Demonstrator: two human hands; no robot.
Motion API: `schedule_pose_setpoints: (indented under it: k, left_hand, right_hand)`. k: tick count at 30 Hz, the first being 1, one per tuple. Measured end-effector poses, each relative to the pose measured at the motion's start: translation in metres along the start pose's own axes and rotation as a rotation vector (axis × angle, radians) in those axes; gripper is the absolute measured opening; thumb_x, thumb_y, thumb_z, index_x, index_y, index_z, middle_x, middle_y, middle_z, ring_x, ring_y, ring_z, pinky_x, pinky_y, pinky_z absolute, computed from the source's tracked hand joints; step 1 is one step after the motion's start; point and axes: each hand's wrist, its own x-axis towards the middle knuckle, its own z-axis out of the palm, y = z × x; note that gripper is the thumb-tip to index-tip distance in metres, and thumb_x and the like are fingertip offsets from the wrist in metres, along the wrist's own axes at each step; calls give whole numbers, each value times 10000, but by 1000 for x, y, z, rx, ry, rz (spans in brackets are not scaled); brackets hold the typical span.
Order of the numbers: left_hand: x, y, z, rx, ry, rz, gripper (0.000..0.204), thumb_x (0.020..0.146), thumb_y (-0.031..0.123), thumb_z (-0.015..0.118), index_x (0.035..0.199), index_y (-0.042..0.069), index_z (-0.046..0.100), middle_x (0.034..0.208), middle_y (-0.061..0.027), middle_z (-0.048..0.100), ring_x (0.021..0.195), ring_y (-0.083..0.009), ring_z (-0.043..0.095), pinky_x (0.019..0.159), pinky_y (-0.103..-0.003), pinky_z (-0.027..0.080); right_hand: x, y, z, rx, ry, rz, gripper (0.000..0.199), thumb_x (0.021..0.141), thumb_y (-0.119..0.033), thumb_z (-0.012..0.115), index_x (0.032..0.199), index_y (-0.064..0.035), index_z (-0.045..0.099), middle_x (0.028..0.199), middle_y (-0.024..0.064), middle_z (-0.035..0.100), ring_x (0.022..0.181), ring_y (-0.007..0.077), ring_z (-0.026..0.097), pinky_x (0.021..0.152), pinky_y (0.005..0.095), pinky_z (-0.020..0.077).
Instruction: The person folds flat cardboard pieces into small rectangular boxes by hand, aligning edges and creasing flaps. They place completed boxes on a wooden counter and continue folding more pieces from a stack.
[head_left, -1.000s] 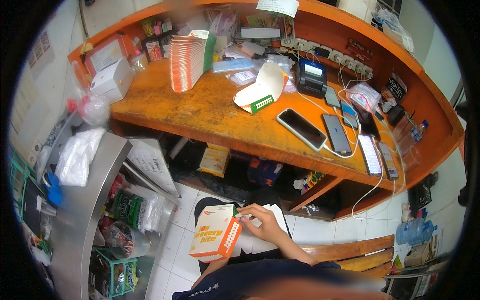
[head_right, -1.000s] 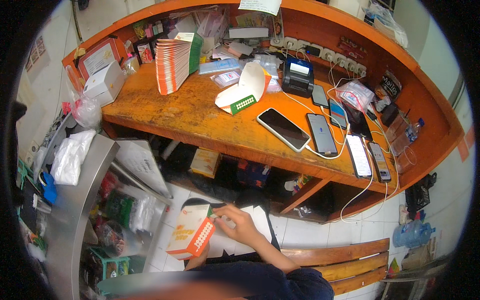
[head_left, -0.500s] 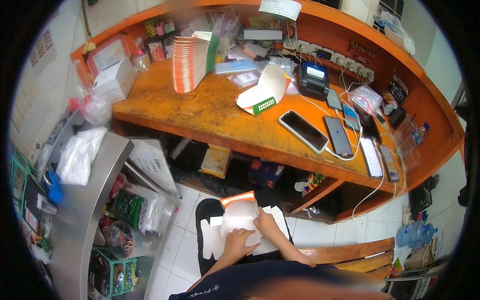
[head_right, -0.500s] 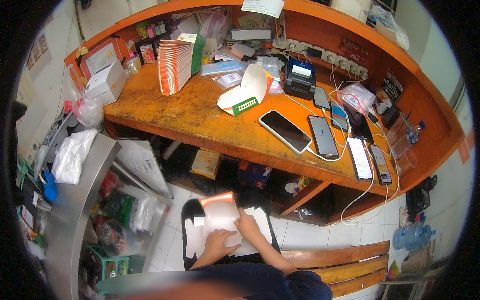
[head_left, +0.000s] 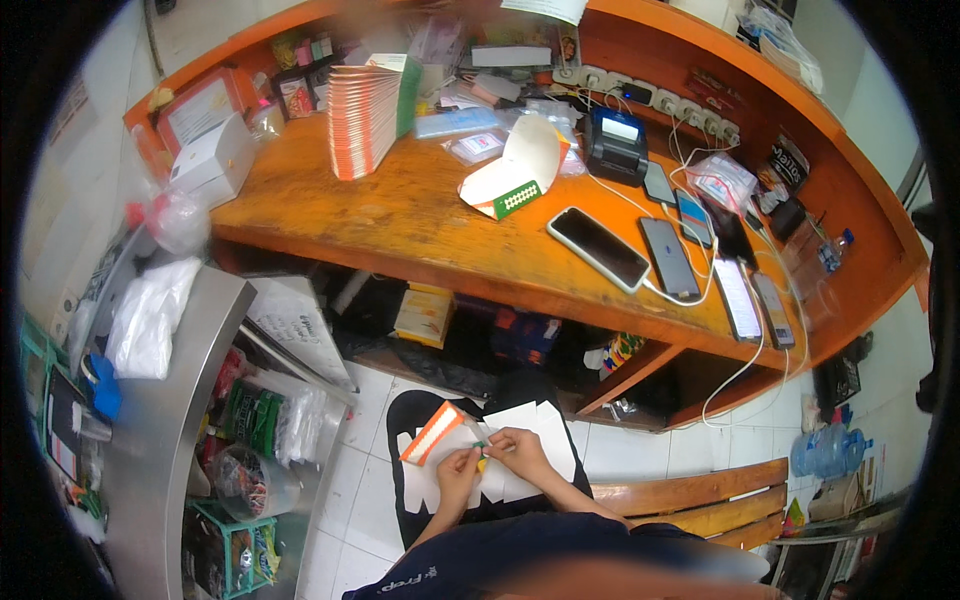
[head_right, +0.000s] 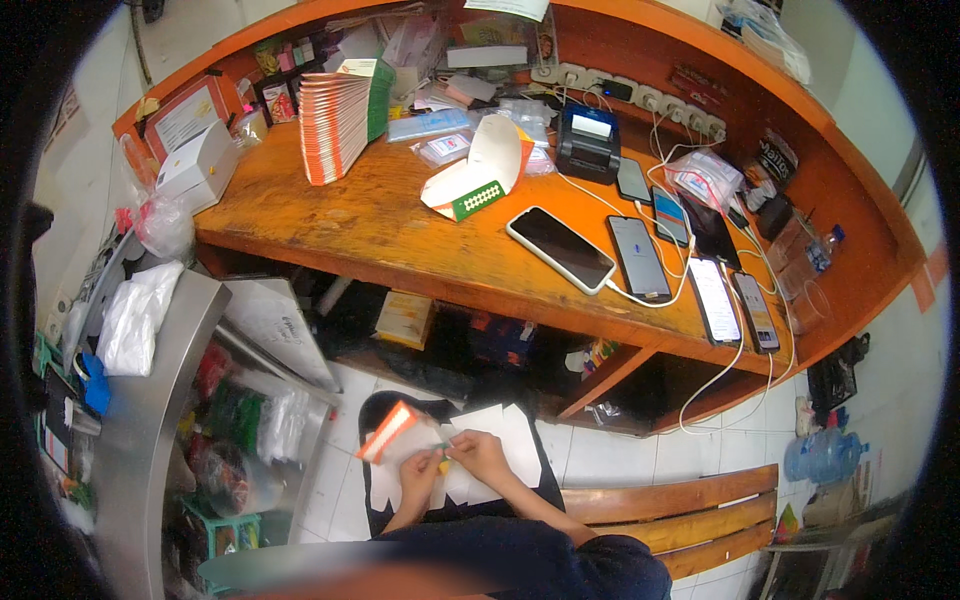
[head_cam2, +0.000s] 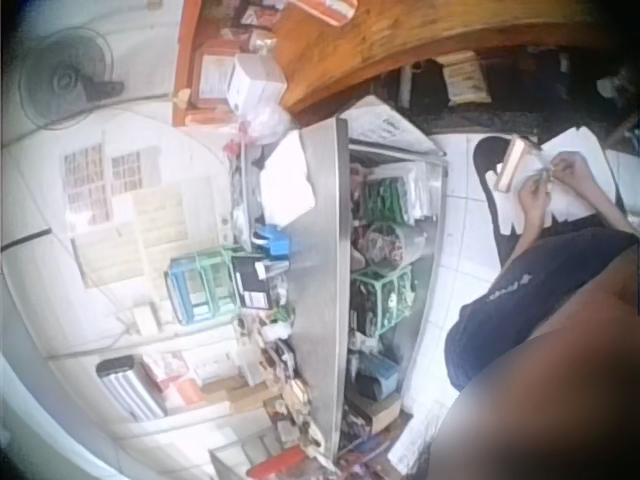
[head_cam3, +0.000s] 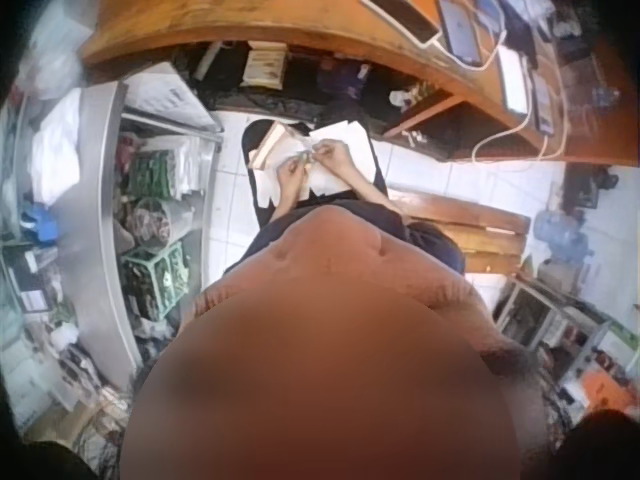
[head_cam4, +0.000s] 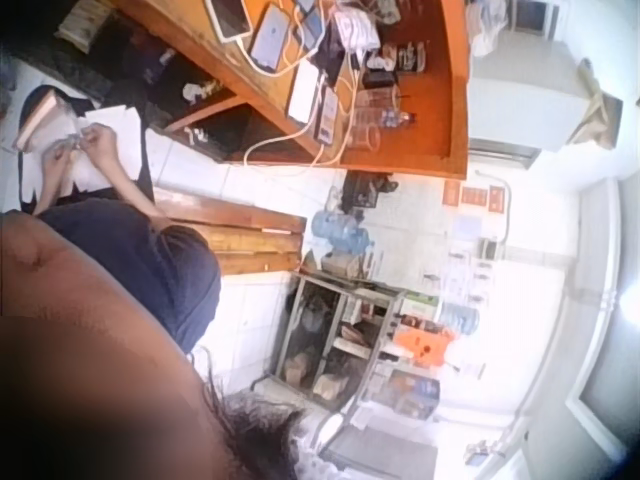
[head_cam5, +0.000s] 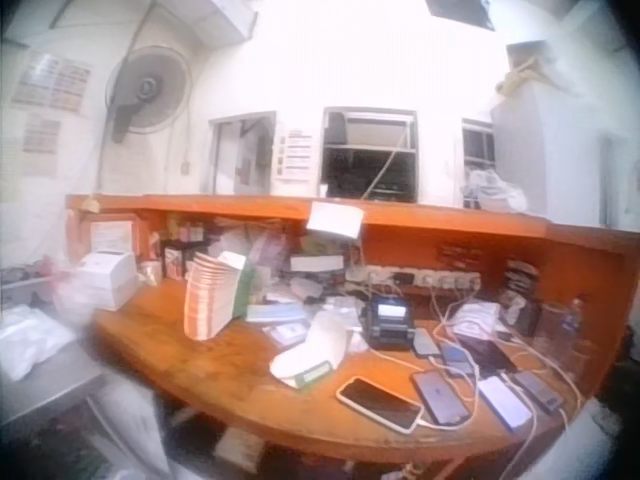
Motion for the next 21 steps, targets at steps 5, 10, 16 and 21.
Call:
schedule_pose_setpoints:
  k: [5,10,16,21]
  left_hand:
    - [-1,11,-8,21,-122,-109,250,886,136,661,1072,-27,623,974,-94,662,851,-130,626,751,-236,520]
    - [2,12,-13,-48,-151,-197,270,886,112,656,1108,-31,598,1023,-102,644,899,-142,627,789,-240,531]
    - [3,9,-10,-155,-152,-270,258,888,98,649,1102,-35,594,1019,-93,630,900,-138,624,816,-241,530]
    - [4,13,-8,-103,-165,-264,244,889,93,646,1093,-30,596,1001,-88,632,893,-135,624,806,-237,532]
  right_hand:
    - [9,11,0,221,-151,95,178,792,-136,745,887,-2,677,757,71,701,652,105,644,603,241,502]
    - [15,16,-10,469,-312,261,169,811,-151,734,903,-20,680,786,33,688,661,90,611,581,219,482]
    - [15,14,-9,28,-155,36,194,800,-131,724,939,-4,679,781,70,692,681,107,627,627,255,508]
    - [14,13,-10,77,-162,26,193,799,-115,715,941,8,674,770,80,690,688,108,635,644,264,514]
